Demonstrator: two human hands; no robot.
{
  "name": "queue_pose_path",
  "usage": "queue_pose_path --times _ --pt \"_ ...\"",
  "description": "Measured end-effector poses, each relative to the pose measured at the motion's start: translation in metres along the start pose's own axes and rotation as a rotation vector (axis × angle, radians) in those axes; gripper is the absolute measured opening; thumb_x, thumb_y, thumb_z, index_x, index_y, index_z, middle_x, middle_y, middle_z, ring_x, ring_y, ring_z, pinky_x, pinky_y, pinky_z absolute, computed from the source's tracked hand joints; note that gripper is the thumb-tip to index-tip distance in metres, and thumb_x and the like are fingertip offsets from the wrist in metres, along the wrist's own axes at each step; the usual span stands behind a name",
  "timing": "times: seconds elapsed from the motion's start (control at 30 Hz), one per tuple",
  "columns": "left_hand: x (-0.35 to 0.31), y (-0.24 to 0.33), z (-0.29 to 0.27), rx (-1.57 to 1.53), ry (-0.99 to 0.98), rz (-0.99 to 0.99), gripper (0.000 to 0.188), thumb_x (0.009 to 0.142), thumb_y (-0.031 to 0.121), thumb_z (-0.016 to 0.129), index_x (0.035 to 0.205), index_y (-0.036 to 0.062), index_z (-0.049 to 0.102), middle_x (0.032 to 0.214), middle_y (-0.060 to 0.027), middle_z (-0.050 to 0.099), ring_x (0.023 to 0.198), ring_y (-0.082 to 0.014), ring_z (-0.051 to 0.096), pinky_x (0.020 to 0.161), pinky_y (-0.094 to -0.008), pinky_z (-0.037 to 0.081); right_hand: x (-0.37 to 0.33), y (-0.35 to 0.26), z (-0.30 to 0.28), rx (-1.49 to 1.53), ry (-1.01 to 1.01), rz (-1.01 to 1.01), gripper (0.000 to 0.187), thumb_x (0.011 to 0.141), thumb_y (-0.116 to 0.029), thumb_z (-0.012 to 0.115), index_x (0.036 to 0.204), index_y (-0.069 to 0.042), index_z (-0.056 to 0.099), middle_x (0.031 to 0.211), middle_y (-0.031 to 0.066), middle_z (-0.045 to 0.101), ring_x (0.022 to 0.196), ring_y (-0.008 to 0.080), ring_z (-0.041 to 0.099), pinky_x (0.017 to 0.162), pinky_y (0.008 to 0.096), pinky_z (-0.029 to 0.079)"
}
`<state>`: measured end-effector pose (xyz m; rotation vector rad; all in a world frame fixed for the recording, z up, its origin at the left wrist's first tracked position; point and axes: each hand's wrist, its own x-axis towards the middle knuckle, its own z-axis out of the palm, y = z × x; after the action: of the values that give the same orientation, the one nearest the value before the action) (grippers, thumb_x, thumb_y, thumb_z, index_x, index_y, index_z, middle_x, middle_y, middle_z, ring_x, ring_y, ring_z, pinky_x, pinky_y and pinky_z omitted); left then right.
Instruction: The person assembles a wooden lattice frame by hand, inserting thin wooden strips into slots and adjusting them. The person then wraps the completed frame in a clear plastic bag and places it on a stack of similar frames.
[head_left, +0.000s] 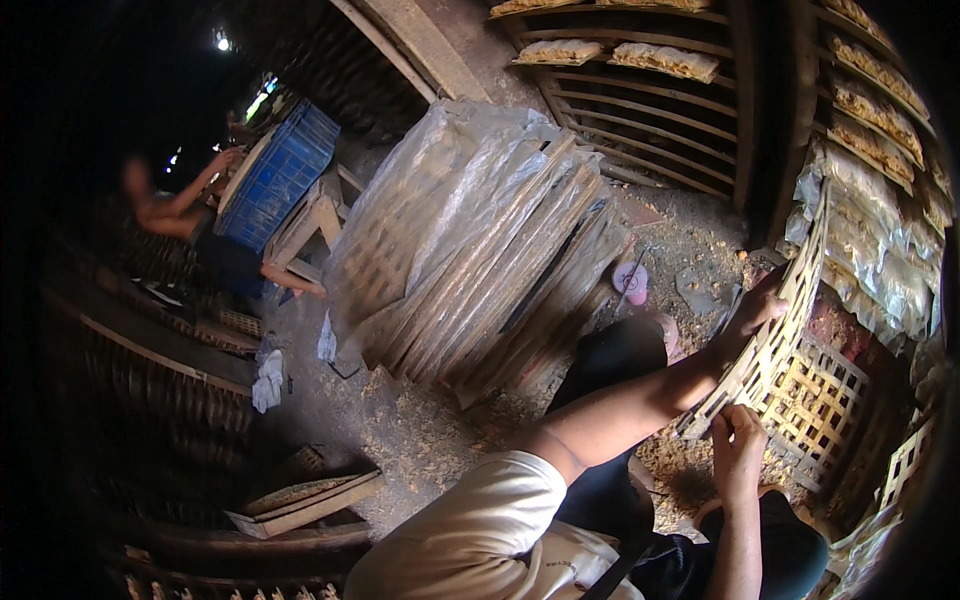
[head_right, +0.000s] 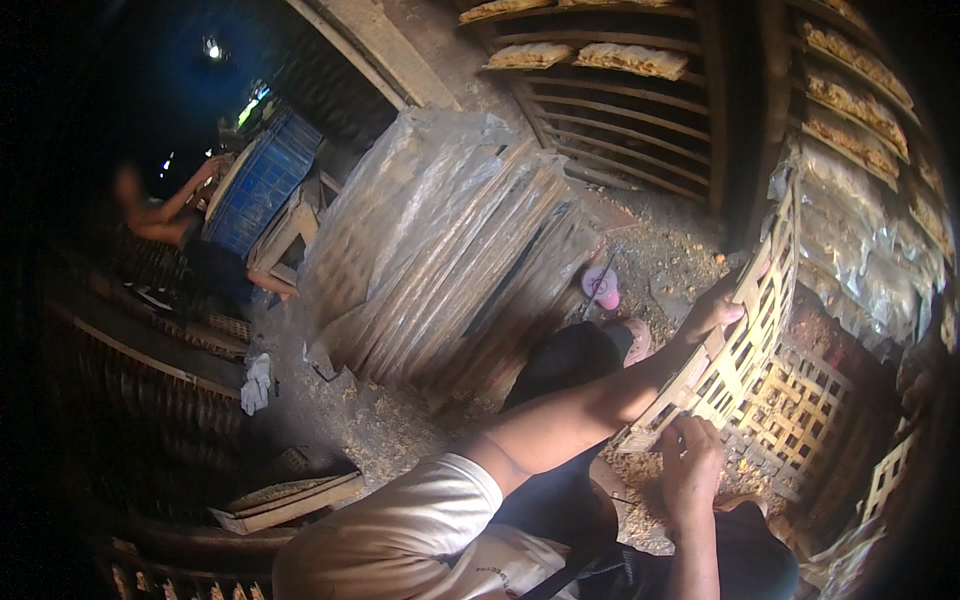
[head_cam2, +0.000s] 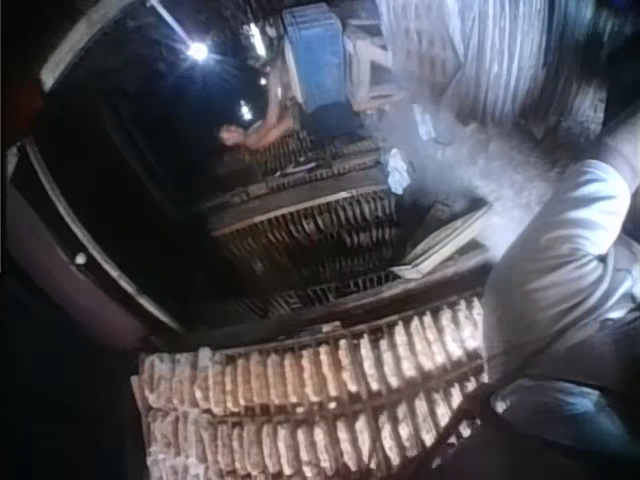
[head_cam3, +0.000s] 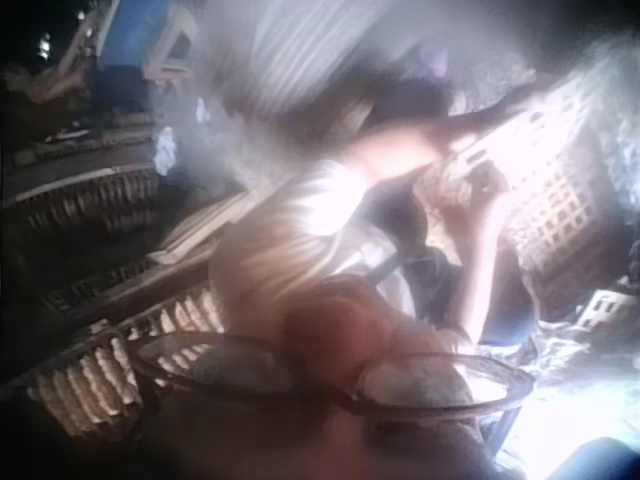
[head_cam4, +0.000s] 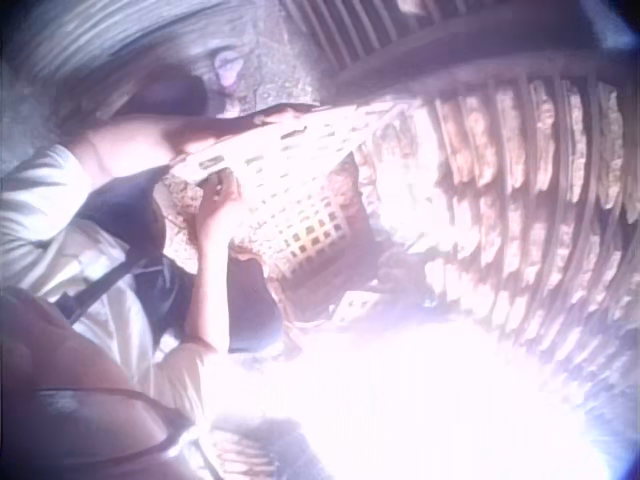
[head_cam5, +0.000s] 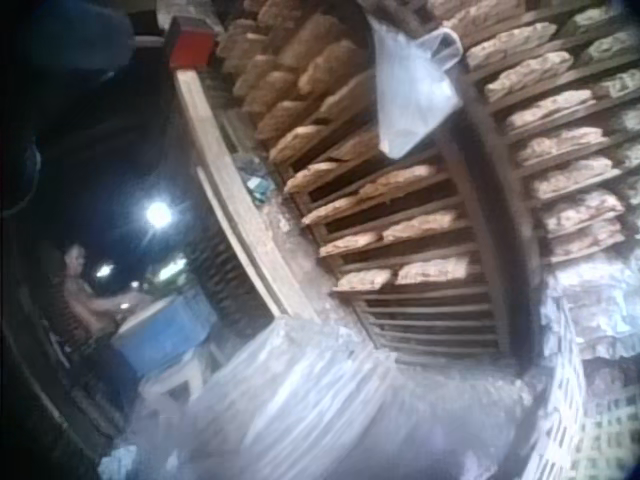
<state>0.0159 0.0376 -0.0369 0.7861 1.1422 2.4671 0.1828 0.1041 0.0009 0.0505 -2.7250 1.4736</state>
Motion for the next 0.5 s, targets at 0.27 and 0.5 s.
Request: queue_pose_path --times 0.27,0.5 --pt "0.000 -0.017 0.016 -0.219 0.104 0.044 0.056 0.093 0.029 0.047 0.142 0.0044 0.036 0.118 -0.0085 0.057 0.103 -0.0193 0.055 0.090 -0.0352 0.045 0.012 0.007 -0.016 0.025 -0.197 0.212 0.014 0.082 -0.010 0.055 0.081 0.000 0.065 0.074 0.0237 0.062 0.070 0.0360 0.063 0.067 0.0402 0.048" --pt "0.005 0.012 0.016 -0.247 0.096 -0.152 0.068 0.088 0.033 0.045 0.146 0.0038 0.026 0.134 -0.0134 0.041 0.119 -0.0240 0.042 0.100 -0.0413 0.037 0.022 0.007 -0.045 0.071 -0.410 0.144 0.017 0.085 -0.013 0.058 0.097 -0.003 0.066 0.082 0.0134 0.066 0.077 0.0256 0.061 0.071 0.0370 0.050"
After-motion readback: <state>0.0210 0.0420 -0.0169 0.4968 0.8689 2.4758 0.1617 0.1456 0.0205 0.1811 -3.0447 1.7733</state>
